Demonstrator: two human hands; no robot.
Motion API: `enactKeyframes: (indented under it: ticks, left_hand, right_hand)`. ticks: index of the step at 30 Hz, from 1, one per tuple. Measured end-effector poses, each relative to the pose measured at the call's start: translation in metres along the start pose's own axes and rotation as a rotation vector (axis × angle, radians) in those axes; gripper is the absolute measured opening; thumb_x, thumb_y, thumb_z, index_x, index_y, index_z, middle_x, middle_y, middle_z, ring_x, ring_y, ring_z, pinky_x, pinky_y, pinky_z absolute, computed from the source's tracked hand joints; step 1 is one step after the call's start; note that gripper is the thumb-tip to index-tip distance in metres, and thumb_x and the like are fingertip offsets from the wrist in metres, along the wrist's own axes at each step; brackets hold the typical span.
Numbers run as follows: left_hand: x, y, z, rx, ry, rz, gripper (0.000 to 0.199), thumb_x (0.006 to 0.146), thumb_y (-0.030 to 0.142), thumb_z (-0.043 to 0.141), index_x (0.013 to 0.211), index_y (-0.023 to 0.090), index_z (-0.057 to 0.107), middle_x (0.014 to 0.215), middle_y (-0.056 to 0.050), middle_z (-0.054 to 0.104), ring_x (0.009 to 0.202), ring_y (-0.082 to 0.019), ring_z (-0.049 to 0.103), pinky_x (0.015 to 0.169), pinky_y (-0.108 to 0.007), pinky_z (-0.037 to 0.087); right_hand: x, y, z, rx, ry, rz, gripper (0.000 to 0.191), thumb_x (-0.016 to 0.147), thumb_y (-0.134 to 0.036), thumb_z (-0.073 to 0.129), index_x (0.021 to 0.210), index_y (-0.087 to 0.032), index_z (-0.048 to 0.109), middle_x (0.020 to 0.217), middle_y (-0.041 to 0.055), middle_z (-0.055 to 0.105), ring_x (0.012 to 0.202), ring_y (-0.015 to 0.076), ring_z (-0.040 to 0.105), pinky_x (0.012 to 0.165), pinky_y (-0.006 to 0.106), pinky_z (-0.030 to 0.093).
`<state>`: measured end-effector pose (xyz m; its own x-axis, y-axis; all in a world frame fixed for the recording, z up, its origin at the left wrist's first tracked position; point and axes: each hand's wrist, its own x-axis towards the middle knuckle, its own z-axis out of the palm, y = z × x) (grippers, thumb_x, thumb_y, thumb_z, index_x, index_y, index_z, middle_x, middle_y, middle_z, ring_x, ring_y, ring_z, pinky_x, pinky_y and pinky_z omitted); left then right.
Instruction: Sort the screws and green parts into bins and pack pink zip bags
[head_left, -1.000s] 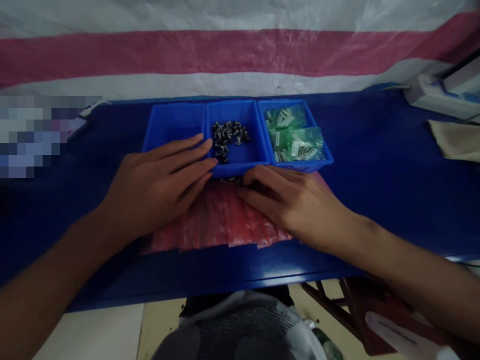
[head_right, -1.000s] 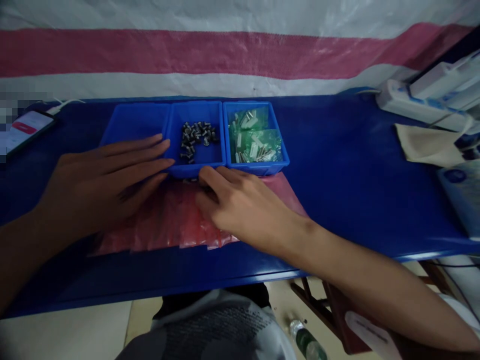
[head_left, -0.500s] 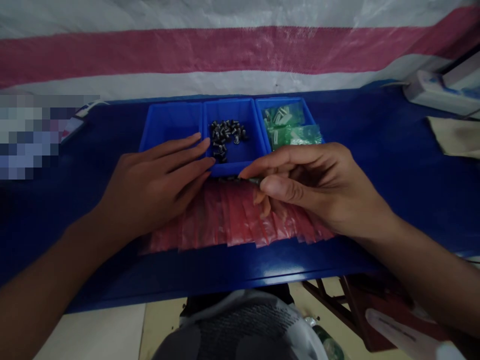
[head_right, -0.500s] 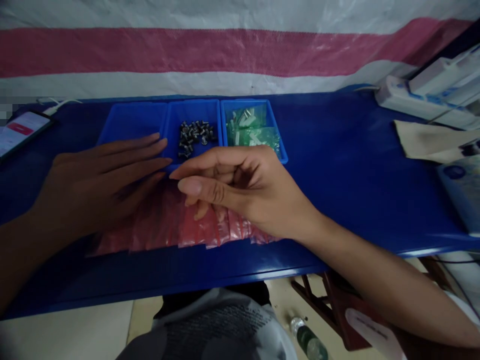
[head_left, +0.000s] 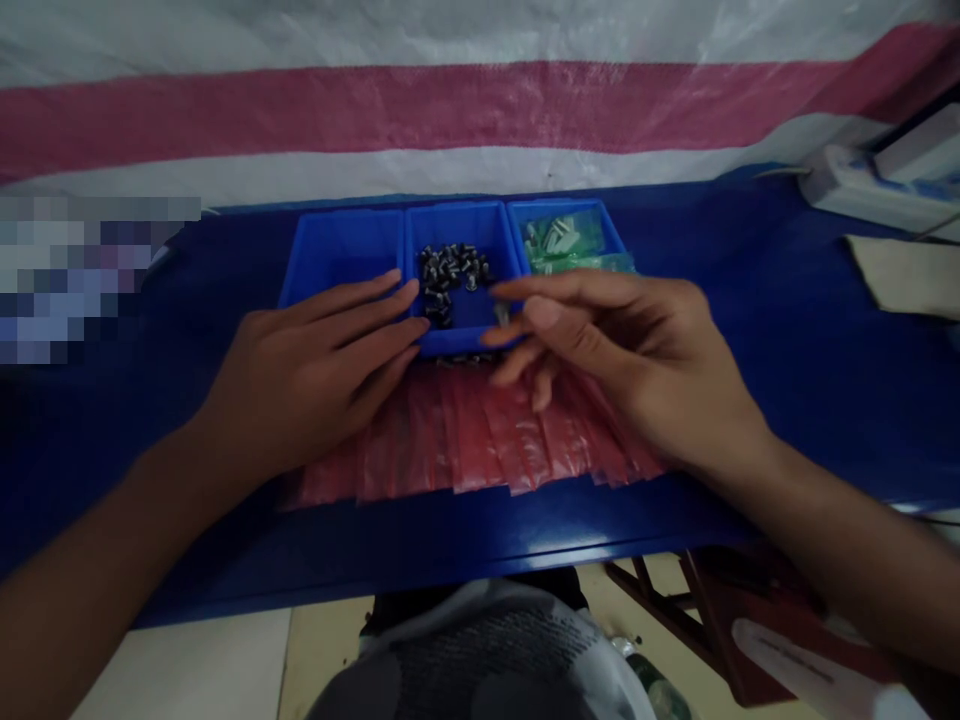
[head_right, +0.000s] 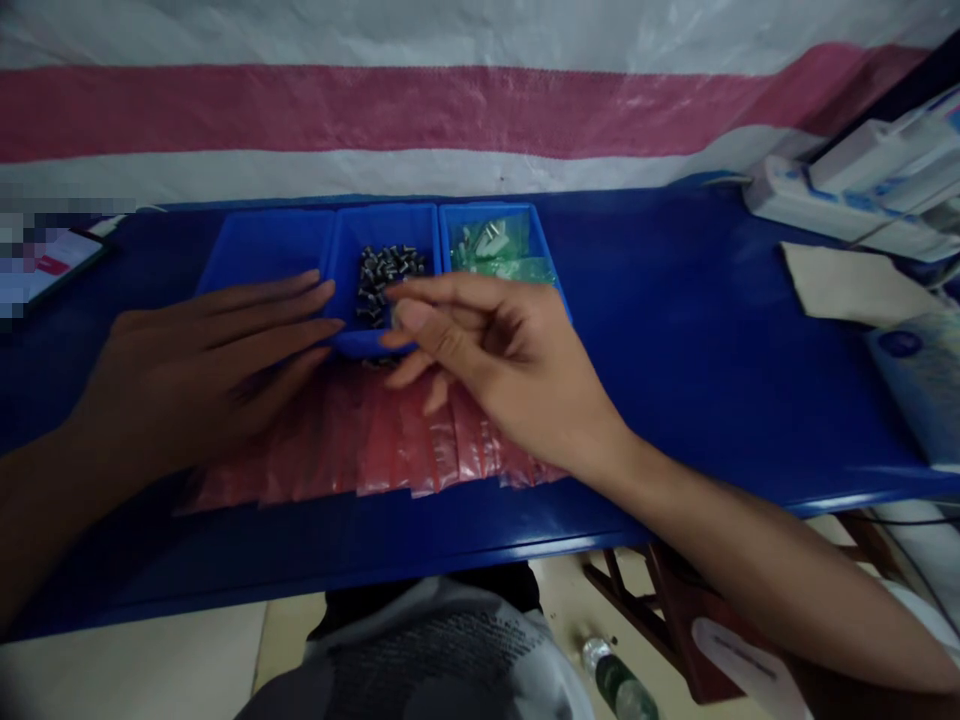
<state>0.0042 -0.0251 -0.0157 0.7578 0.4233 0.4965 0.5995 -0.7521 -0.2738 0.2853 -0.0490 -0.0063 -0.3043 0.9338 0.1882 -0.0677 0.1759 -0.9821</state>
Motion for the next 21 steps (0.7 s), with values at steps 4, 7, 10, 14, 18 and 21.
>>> enactKeyframes:
  ticks: [4, 7, 10, 14, 18, 21]
  left_hand:
    - [0.001, 0.001, 0.000, 0.000, 0.012, 0.007, 0.020, 0.112, 0.025, 0.062, 0.130, 0.019, 0.069, 0.139, -0.007, 0.080, 0.135, -0.026, 0.075, 0.099, -0.039, 0.072]
    - [0.001, 0.001, -0.001, -0.010, 0.004, -0.001, 0.020, 0.112, 0.024, 0.063, 0.130, 0.019, 0.069, 0.140, -0.007, 0.079, 0.135, -0.025, 0.074, 0.101, -0.039, 0.071]
    - [0.001, 0.001, -0.001, -0.006, 0.007, -0.005, 0.020, 0.112, 0.024, 0.063, 0.130, 0.020, 0.069, 0.140, -0.007, 0.079, 0.136, -0.025, 0.074, 0.103, -0.039, 0.070]
    - [0.000, 0.000, -0.001, -0.013, -0.005, -0.001, 0.020, 0.112, 0.024, 0.061, 0.130, 0.019, 0.070, 0.140, -0.007, 0.079, 0.138, -0.024, 0.073, 0.106, -0.039, 0.069]
    - [0.001, 0.000, 0.000, -0.016, -0.002, -0.004, 0.019, 0.113, 0.025, 0.061, 0.129, 0.019, 0.070, 0.140, -0.006, 0.079, 0.137, -0.024, 0.073, 0.106, -0.039, 0.069]
    - [0.001, 0.001, -0.001, 0.000, 0.005, -0.006, 0.018, 0.113, 0.025, 0.060, 0.127, 0.019, 0.070, 0.139, -0.006, 0.080, 0.136, -0.025, 0.074, 0.102, -0.039, 0.071]
  right_hand:
    - [-0.006, 0.004, -0.002, -0.596, 0.032, -0.451, 0.023, 0.108, -0.019, 0.066, 0.128, -0.017, 0.078, 0.111, 0.0059, 0.087, 0.091, 0.0188, 0.084, 0.079, 0.031, 0.069]
    - [-0.009, 0.011, -0.004, -1.144, -0.227, -0.701, 0.023, 0.107, -0.008, 0.061, 0.123, -0.011, 0.079, 0.117, 0.0132, 0.084, 0.100, 0.0239, 0.082, 0.082, 0.035, 0.066]
    - [-0.007, 0.019, -0.002, -1.386, -0.423, -0.725, 0.021, 0.106, -0.006, 0.060, 0.118, -0.008, 0.078, 0.122, 0.0188, 0.080, 0.101, 0.0284, 0.077, 0.080, 0.039, 0.063]
    - [-0.004, 0.023, -0.001, -1.402, -0.418, -0.741, 0.020, 0.108, -0.007, 0.057, 0.110, -0.008, 0.077, 0.116, 0.0174, 0.076, 0.099, 0.0281, 0.071, 0.081, 0.039, 0.060]
    - [-0.004, 0.023, -0.003, -1.381, -0.383, -0.742, 0.027, 0.110, -0.007, 0.050, 0.105, -0.011, 0.076, 0.108, 0.0136, 0.073, 0.095, 0.0243, 0.069, 0.078, 0.035, 0.057]
    - [-0.004, 0.024, -0.003, -1.352, -0.353, -0.767, 0.026, 0.111, -0.008, 0.051, 0.108, -0.011, 0.077, 0.105, 0.0120, 0.073, 0.091, 0.0230, 0.068, 0.075, 0.033, 0.056]
